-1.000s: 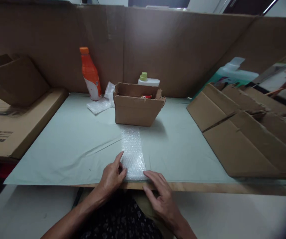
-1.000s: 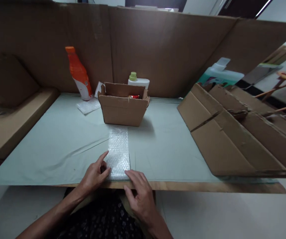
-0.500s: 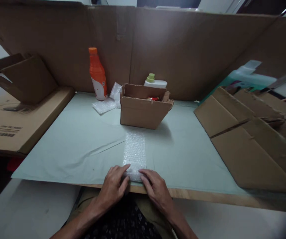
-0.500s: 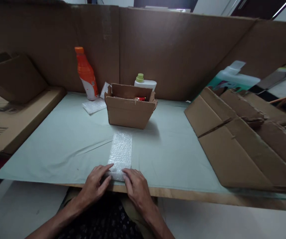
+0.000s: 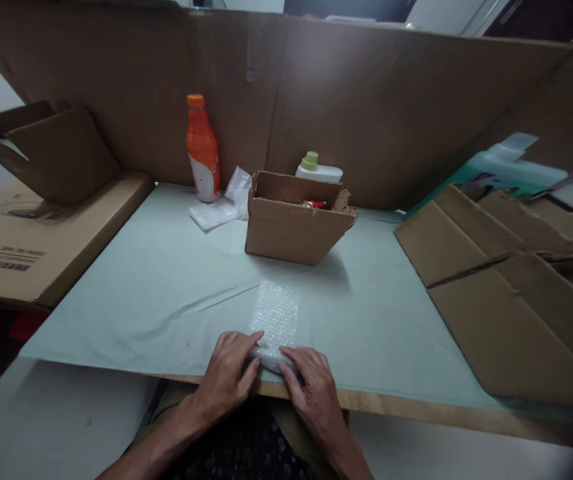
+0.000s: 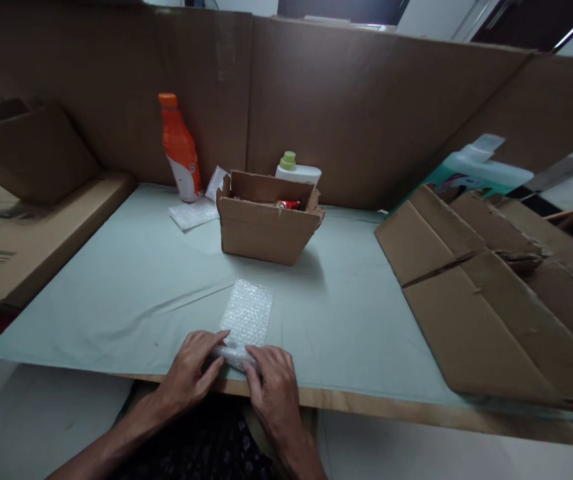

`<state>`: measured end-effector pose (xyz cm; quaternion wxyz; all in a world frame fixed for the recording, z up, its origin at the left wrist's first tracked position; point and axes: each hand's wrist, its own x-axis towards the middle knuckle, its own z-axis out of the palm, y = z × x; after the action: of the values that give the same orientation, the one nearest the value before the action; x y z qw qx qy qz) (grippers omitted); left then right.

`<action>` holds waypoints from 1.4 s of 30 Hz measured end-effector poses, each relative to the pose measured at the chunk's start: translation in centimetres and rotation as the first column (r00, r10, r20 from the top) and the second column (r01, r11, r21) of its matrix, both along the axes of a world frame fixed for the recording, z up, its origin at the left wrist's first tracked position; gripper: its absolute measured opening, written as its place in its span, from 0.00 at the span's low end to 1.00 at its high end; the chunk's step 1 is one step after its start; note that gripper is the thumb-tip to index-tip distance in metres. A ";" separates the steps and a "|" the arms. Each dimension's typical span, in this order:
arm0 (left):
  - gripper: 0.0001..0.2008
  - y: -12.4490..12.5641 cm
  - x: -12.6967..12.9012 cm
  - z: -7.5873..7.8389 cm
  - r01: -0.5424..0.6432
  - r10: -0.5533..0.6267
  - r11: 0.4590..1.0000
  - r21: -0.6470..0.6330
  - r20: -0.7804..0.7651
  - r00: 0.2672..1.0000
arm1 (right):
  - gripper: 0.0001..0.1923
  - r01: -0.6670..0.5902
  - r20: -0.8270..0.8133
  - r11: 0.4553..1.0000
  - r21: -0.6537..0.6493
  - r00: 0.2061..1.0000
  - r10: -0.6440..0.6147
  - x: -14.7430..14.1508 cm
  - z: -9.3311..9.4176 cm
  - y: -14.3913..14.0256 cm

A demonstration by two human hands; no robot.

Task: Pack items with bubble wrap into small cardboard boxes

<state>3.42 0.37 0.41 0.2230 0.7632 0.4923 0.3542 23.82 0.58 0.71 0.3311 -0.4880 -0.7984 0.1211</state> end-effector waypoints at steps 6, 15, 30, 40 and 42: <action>0.19 2.7 0.7 -0.6 -0.131 0.134 0.991 0.038 -0.108 0.985 | 0.16 0.015 0.108 0.990 0.137 0.994 -0.030 -0.2 0.2 0.2; 0.24 0.8 -0.6 0.4 0.046 -0.046 0.999 -0.022 -0.011 0.999 | 0.11 -0.016 -0.034 0.997 -0.080 0.999 0.014 0.4 0.7 0.2; 0.40 1.0 1.0 1.0 0.072 0.564 0.736 -0.674 0.668 0.486 | 0.13 0.007 -0.232 0.921 -0.391 0.967 -0.105 -1.6 0.8 2.5; 0.33 2.4 1.3 1.8 0.248 0.283 0.753 -0.610 0.640 0.715 | 0.23 -0.278 -0.559 0.702 -0.655 0.804 -0.203 1.1 1.1 2.1; 0.31 4.3 0.6 3.2 0.103 0.115 0.895 -0.433 0.449 0.886 | 0.23 -0.231 -0.561 0.692 -0.684 0.773 -0.296 1.6 0.7 2.4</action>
<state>4.02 4.67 3.63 0.5014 0.5834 0.4948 0.4043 25.46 2.98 1.40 0.3630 -0.5219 -0.5158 0.5743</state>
